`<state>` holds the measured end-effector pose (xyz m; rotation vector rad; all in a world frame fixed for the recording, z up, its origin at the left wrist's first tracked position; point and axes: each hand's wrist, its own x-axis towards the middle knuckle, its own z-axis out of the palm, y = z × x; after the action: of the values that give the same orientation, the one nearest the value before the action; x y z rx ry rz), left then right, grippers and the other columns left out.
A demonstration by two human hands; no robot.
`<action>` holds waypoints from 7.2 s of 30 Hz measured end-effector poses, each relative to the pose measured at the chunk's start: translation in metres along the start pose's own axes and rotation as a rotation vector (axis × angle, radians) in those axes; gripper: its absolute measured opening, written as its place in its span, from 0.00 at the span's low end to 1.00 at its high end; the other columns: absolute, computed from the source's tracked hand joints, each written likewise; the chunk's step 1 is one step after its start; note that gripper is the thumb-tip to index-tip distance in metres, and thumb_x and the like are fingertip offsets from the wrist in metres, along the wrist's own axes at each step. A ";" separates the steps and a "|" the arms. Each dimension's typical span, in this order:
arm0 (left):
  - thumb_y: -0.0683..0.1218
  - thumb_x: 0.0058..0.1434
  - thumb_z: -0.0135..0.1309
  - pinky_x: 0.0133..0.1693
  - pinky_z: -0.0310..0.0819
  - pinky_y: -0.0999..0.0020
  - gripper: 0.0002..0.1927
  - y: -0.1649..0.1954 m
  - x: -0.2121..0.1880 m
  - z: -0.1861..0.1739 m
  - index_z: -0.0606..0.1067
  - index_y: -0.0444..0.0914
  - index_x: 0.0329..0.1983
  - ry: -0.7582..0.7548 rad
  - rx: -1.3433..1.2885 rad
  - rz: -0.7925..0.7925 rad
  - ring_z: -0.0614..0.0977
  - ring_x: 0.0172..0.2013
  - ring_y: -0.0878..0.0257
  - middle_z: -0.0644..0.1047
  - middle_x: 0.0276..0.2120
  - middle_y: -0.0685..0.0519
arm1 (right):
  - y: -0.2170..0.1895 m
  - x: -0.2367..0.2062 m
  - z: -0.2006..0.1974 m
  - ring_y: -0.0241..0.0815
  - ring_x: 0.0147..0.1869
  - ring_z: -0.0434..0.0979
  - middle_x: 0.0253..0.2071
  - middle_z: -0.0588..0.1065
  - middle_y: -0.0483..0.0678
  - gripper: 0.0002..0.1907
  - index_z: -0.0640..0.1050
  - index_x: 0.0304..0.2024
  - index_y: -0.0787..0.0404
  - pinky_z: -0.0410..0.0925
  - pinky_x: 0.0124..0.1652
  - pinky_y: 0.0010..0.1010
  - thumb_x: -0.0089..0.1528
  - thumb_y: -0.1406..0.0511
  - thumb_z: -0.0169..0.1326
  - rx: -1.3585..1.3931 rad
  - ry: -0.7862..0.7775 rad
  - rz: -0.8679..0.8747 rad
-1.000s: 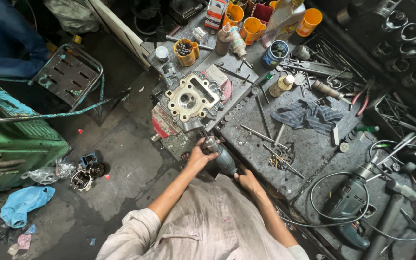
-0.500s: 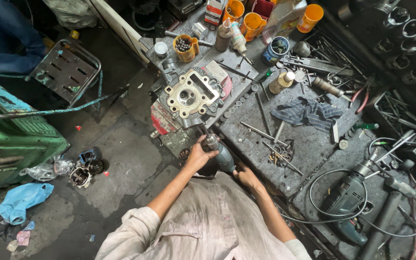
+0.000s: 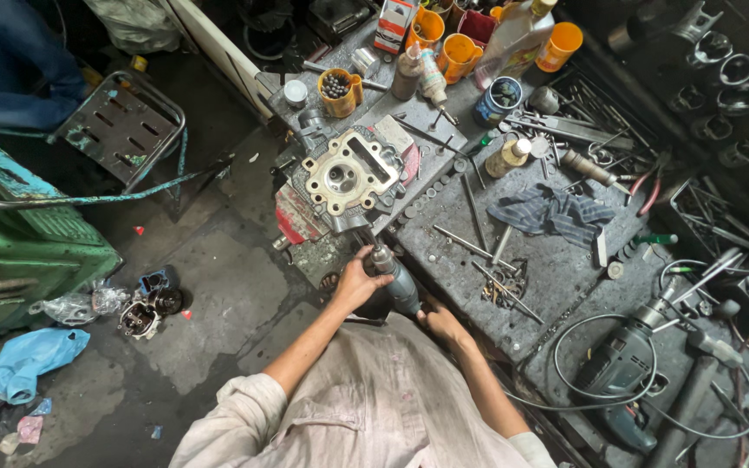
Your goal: The person places a metal ring into a cylinder head block clamped in a vise, then uses a power drill to drive a bolt into the block. The person handles the ring by hand and operates the drill with both hands.
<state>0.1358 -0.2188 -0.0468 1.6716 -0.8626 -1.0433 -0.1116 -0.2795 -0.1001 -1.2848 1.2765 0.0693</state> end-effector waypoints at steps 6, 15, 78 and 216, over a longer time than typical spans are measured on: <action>0.43 0.45 0.73 0.56 0.73 0.65 0.34 0.001 0.000 -0.002 0.73 0.35 0.56 -0.003 -0.025 0.030 0.83 0.51 0.59 0.83 0.48 0.48 | -0.001 0.005 0.000 0.48 0.67 0.71 0.64 0.74 0.56 0.35 0.65 0.71 0.60 0.61 0.65 0.33 0.60 0.68 0.55 -0.025 0.001 -0.036; 0.38 0.47 0.71 0.54 0.74 0.67 0.31 0.003 0.001 -0.001 0.73 0.37 0.55 -0.038 -0.130 0.027 0.83 0.50 0.64 0.84 0.48 0.53 | 0.001 0.003 0.002 0.47 0.67 0.71 0.64 0.74 0.55 0.35 0.65 0.71 0.58 0.61 0.64 0.34 0.59 0.69 0.53 0.023 -0.022 -0.060; 0.31 0.48 0.64 0.55 0.73 0.69 0.38 0.000 0.011 0.014 0.67 0.39 0.63 -0.104 -0.237 -0.060 0.83 0.50 0.63 0.83 0.52 0.49 | 0.013 -0.004 -0.006 0.56 0.76 0.60 0.72 0.62 0.60 0.38 0.62 0.72 0.56 0.55 0.71 0.37 0.61 0.58 0.56 -0.212 0.043 -0.009; 0.36 0.50 0.64 0.58 0.72 0.66 0.47 -0.002 -0.005 0.015 0.55 0.41 0.71 -0.102 -0.308 -0.016 0.81 0.54 0.62 0.80 0.54 0.50 | 0.007 -0.017 0.001 0.49 0.62 0.76 0.58 0.77 0.57 0.34 0.68 0.67 0.58 0.68 0.60 0.35 0.57 0.63 0.59 -0.055 0.110 -0.016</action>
<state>0.1199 -0.2194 -0.0505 1.3785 -0.7123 -1.2148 -0.1224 -0.2659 -0.0925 -1.3615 1.3662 0.0234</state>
